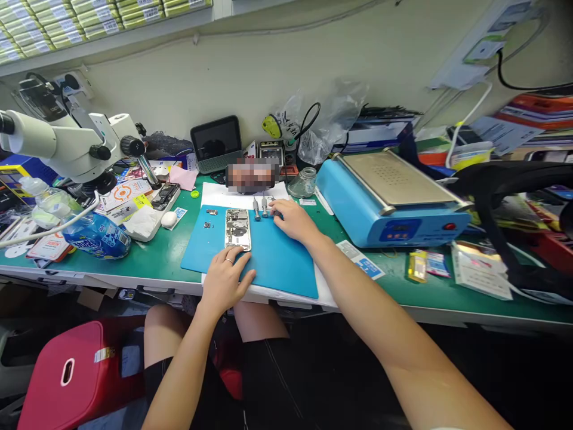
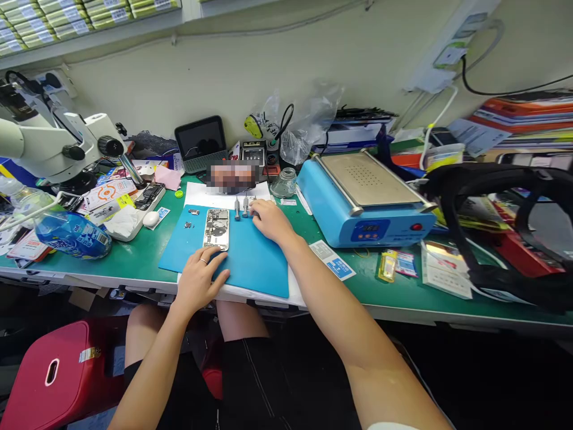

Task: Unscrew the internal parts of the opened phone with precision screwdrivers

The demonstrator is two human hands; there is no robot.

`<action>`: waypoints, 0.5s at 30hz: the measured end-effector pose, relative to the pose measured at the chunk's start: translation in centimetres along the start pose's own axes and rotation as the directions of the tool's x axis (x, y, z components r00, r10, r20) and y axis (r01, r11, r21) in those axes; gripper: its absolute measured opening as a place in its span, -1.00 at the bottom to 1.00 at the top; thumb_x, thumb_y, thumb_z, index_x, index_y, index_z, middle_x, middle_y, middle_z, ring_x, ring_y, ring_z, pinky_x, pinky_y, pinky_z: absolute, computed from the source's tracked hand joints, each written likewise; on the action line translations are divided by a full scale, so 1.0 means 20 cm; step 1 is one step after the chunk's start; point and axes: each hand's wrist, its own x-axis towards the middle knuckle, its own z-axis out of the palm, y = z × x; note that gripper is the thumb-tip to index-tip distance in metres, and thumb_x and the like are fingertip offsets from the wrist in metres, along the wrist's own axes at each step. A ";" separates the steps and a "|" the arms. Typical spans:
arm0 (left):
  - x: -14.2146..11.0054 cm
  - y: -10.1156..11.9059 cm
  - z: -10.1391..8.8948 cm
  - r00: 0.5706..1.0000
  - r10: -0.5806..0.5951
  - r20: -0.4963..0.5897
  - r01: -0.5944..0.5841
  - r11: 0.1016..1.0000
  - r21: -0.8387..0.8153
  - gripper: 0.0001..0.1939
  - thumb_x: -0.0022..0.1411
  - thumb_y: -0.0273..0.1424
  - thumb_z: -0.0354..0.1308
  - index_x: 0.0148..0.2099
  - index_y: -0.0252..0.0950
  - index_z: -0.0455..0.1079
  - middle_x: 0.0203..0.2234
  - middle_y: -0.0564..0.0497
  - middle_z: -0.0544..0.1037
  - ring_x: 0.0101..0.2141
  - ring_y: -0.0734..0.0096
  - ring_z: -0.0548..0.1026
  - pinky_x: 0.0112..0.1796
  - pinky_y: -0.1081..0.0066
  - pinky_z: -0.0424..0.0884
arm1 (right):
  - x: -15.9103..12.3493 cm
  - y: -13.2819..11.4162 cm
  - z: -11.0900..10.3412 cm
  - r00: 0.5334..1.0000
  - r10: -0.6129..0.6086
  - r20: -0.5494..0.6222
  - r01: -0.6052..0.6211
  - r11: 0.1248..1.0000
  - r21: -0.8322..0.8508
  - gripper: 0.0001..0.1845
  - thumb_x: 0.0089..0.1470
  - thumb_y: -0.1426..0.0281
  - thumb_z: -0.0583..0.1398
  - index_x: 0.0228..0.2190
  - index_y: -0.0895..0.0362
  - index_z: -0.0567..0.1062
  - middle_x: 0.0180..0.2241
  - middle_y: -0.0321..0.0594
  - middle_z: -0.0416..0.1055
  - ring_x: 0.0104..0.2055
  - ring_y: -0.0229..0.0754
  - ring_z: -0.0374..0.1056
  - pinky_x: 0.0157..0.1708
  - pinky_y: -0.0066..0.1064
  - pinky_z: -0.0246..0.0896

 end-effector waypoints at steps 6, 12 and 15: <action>0.00 0.00 0.00 1.000 -0.001 -0.009 0.001 1.000 -0.002 -0.62 0.46 -0.19 0.05 0.22 -0.19 0.37 0.18 -0.12 0.44 0.19 0.06 0.36 0.16 0.03 0.38 | 0.00 0.00 0.00 1.000 0.009 0.004 -0.009 1.000 0.017 -0.82 0.08 0.44 0.12 -0.39 0.09 0.55 -0.02 -0.08 0.60 0.00 0.12 0.44 0.08 0.05 0.33; 0.00 0.01 0.00 1.000 -0.004 -0.005 0.004 1.000 -0.001 -0.63 0.45 -0.20 0.07 0.20 -0.18 0.40 0.17 -0.10 0.45 0.20 0.07 0.37 0.17 0.04 0.37 | 0.01 0.02 0.01 0.998 -0.007 -0.054 0.010 0.998 0.056 -0.77 0.11 0.45 0.12 -0.25 0.08 0.56 -0.06 -0.08 0.58 0.04 0.10 0.42 0.14 0.09 0.29; 0.00 0.01 -0.01 1.000 -0.007 -0.005 0.007 1.000 -0.005 -0.64 0.44 -0.21 0.08 0.19 -0.17 0.41 0.17 -0.10 0.46 0.20 0.08 0.37 0.16 0.04 0.37 | 0.01 0.01 0.04 0.998 -0.038 -0.046 0.040 0.997 0.062 -0.72 0.16 0.35 0.17 -0.10 0.07 0.56 0.00 -0.04 0.52 0.12 0.14 0.36 0.20 0.14 0.24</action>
